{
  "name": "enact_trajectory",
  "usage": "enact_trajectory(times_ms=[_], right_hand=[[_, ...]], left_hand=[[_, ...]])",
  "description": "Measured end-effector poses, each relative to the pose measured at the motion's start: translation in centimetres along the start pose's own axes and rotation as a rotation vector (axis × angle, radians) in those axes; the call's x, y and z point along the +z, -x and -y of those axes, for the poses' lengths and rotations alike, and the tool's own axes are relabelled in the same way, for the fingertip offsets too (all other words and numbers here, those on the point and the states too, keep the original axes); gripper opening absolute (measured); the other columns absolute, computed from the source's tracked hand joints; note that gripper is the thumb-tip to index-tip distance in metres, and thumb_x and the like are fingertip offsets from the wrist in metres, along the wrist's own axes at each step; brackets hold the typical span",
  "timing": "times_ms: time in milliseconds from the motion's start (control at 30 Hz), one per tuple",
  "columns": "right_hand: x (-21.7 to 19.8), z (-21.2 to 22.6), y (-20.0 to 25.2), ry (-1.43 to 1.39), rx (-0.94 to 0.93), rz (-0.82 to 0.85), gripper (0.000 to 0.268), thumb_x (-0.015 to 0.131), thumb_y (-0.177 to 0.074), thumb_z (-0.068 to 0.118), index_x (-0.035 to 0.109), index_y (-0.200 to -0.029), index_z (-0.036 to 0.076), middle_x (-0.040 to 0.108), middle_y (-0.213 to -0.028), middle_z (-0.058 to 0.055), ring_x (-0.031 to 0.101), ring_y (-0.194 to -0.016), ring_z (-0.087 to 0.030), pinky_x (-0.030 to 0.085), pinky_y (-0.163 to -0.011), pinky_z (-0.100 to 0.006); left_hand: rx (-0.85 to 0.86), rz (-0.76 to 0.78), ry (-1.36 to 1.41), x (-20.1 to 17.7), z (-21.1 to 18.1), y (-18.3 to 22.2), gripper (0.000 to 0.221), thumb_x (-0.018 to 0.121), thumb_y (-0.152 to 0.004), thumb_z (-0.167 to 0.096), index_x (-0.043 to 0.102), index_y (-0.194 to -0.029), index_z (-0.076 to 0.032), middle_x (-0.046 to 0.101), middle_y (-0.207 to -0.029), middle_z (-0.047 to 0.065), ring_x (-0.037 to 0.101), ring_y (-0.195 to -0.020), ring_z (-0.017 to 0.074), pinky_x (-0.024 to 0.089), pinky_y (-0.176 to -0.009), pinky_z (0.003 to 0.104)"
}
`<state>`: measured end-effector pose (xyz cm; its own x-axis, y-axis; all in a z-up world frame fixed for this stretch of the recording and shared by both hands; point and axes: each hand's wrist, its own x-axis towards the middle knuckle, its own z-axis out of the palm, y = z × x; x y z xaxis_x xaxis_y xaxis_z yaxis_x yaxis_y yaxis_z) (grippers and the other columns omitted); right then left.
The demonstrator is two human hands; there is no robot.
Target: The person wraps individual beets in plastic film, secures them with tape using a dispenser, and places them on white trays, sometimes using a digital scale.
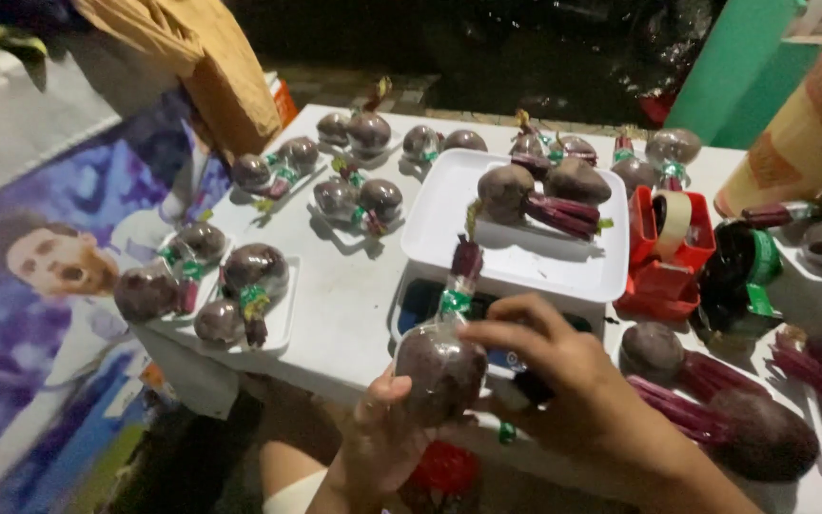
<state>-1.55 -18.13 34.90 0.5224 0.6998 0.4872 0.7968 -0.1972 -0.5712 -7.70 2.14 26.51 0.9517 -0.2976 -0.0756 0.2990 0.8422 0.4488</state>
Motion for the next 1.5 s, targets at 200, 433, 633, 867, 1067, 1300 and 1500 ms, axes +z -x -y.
enact_trajectory(times_ms=[200,433,633,867,1067,1300,1500], right_hand=[[0.9,-5.8,1.1,-0.466,0.366,-0.041,0.062,0.069,-0.091,0.015,0.039,-0.146,0.01,0.046,-0.099,-0.002,0.046,-0.083,-0.011,0.04,-0.069,-0.026],[1.4,-5.6,1.6,-0.459,0.519,0.05,0.046,0.062,-0.095,0.016,0.061,-0.139,0.004,0.064,-0.098,-0.005,0.058,-0.076,-0.012,0.049,-0.064,-0.024],[2.9,-7.0,1.6,-0.305,0.444,0.01,0.059,0.061,-0.093,0.019,0.05,-0.147,-0.001,0.064,-0.142,-0.013,0.062,-0.129,-0.021,0.05,-0.105,-0.032],[1.0,-3.5,-1.8,-0.436,0.37,-0.296,0.053,0.065,-0.089,0.017,0.058,-0.138,-0.002,0.065,-0.142,-0.017,0.061,-0.132,-0.025,0.048,-0.112,-0.036],[-4.7,-1.2,-7.0,-0.268,0.063,-0.727,0.057,0.048,-0.105,0.034,0.049,-0.15,-0.001,0.045,-0.077,0.001,0.035,-0.055,-0.005,0.028,-0.049,-0.019],[-6.7,-4.4,-7.5,-0.102,0.354,-0.773,0.045,0.05,-0.101,0.024,0.059,-0.143,0.012,0.053,-0.082,-0.003,0.049,-0.069,-0.014,0.04,-0.06,-0.027],[-6.4,-4.8,-8.9,0.003,0.391,-0.454,0.045,0.051,-0.097,0.022,0.058,-0.141,0.014,0.071,-0.131,-0.014,0.071,-0.116,-0.027,0.064,-0.092,-0.039]], left_hand=[[0.562,0.034,-0.404,-2.7,5.6,-4.1,0.093,0.078,-0.069,-0.041,0.036,-0.144,-0.004,0.055,-0.13,0.022,0.059,-0.111,0.0336,0.055,-0.077,0.038],[0.718,0.09,-0.549,-6.7,6.6,-5.7,0.096,0.08,-0.074,-0.039,0.024,-0.142,0.0,0.04,-0.137,0.024,0.051,-0.124,0.0365,0.052,-0.102,0.043],[0.681,0.114,-0.384,-7.5,6.1,-6.3,0.1,0.084,-0.077,-0.031,0.02,-0.148,-0.001,0.046,-0.137,0.022,0.055,-0.124,0.0338,0.051,-0.1,0.042],[0.935,0.189,-0.675,-3.0,-0.4,-8.7,0.079,0.076,-0.081,-0.042,0.035,-0.136,-0.003,0.052,-0.125,0.02,0.06,-0.111,0.0315,0.055,-0.089,0.038],[1.167,0.283,-1.037,7.4,-7.6,-15.2,0.091,0.069,-0.082,-0.066,0.033,-0.141,-0.006,0.043,-0.136,0.02,0.055,-0.124,0.0364,0.055,-0.104,0.043],[1.009,0.326,-1.023,7.8,-7.5,-18.9,0.083,0.07,-0.074,-0.053,0.04,-0.134,-0.003,0.059,-0.103,0.014,0.064,-0.088,0.0254,0.058,-0.075,0.033],[0.805,0.458,-0.699,5.4,-5.9,-18.7,0.084,0.076,-0.079,-0.05,0.037,-0.136,-0.003,0.055,-0.12,0.022,0.064,-0.103,0.0329,0.06,-0.085,0.039]])
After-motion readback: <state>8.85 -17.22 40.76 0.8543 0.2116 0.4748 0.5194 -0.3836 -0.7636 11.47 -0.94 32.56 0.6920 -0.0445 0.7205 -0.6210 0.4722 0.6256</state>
